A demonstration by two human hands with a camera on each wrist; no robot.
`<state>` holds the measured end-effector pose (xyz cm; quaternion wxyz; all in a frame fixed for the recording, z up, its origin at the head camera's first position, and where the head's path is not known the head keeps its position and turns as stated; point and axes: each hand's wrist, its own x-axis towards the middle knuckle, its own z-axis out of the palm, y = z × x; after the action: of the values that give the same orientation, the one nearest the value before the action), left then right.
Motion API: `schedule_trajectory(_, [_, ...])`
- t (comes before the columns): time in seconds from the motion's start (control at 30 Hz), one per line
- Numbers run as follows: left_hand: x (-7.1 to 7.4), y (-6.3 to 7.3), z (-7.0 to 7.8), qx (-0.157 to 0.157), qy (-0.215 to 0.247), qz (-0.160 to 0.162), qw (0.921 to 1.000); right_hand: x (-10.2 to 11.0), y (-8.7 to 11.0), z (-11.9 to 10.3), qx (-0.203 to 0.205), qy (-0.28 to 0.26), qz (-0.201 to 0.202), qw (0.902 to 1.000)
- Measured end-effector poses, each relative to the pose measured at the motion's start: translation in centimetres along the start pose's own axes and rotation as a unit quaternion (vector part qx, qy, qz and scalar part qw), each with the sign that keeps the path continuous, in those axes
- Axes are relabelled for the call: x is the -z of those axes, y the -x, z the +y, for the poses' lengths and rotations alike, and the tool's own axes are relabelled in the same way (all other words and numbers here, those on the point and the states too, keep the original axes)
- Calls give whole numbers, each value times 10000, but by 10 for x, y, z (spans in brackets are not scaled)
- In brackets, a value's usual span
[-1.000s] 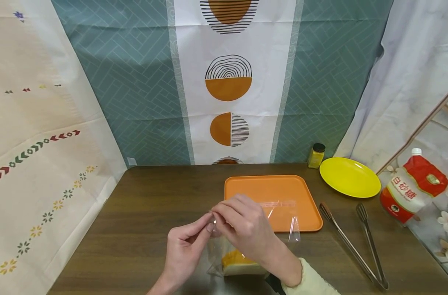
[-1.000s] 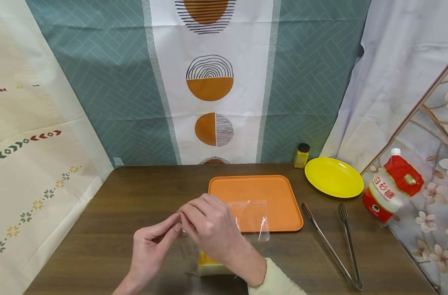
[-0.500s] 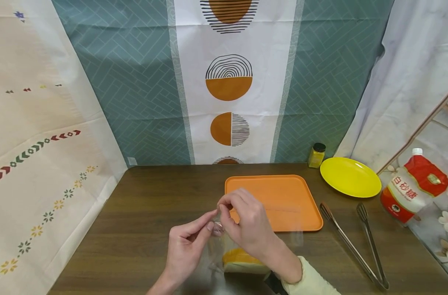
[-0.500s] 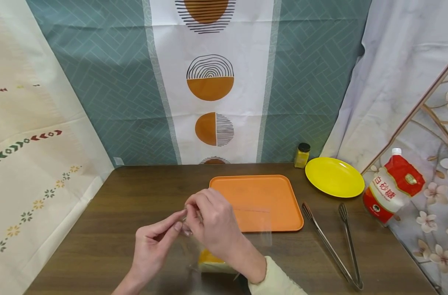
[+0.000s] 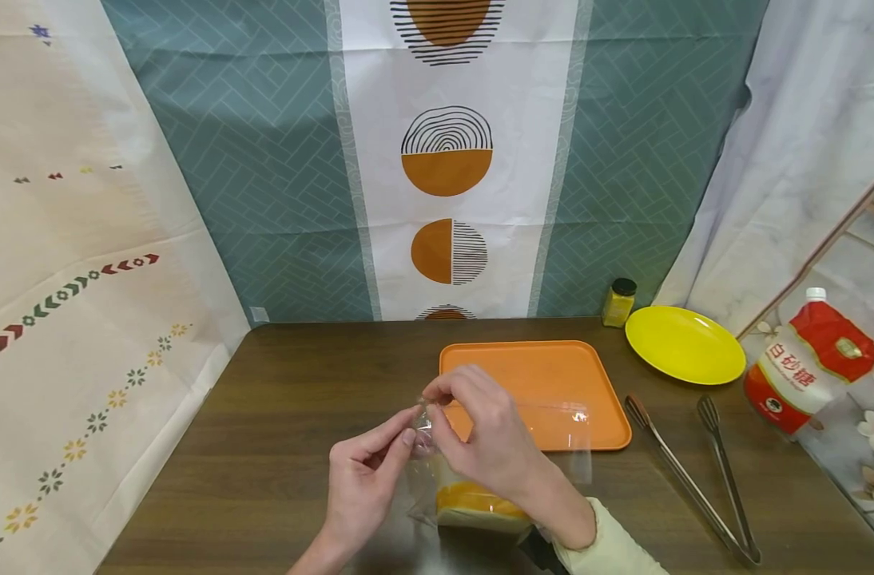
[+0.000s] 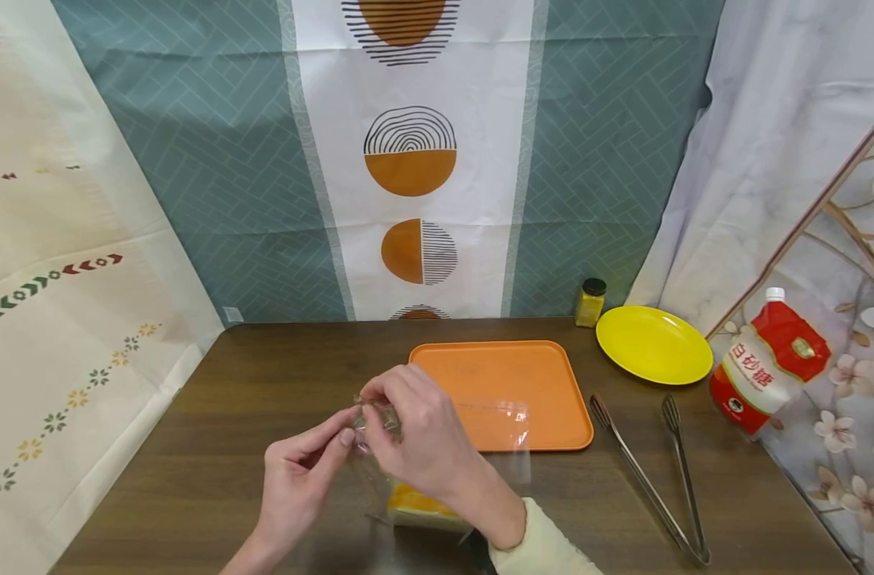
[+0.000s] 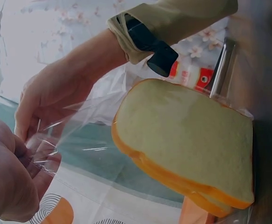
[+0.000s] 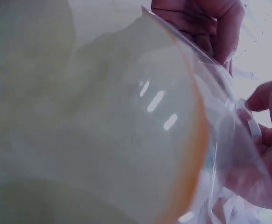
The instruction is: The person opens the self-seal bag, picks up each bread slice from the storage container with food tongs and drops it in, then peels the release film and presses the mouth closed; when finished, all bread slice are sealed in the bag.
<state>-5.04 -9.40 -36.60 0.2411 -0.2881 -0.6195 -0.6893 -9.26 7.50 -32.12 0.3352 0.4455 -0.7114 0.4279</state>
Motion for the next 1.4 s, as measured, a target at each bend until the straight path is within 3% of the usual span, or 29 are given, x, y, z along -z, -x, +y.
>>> schedule_trajectory(0.3, [-1,2,-1,-117,48,14,9999,-2,0,2,165,27,295,9994])
schedule_trajectory(0.43, [-3,3,1,24,57,-25,10000,-2,-2,2,131,19,493,9987])
schedule_trajectory(0.57, [-5,4,0,7,58,63,10000,1,-6,1,-224,-48,709,9972])
schedule_trajectory(0.67, [-6,4,-1,7,-9,254,9997,5,-8,-1,-802,-298,847,9927])
schedule_trajectory(0.77, [-5,4,-1,124,-146,379,9991,11,-9,-3,-1526,-838,1009,9795])
schedule_trajectory(0.93, [-3,5,-2,105,-148,472,9987,23,-13,-5,-2468,-1616,1336,9461])
schedule_trajectory(1.2, [1,4,-2,87,190,567,9982,46,-18,2,-2852,-1996,1828,9194])
schedule_trajectory(1.4, [3,2,3,566,143,693,9959,67,-20,5,-2965,-1998,2137,9091])
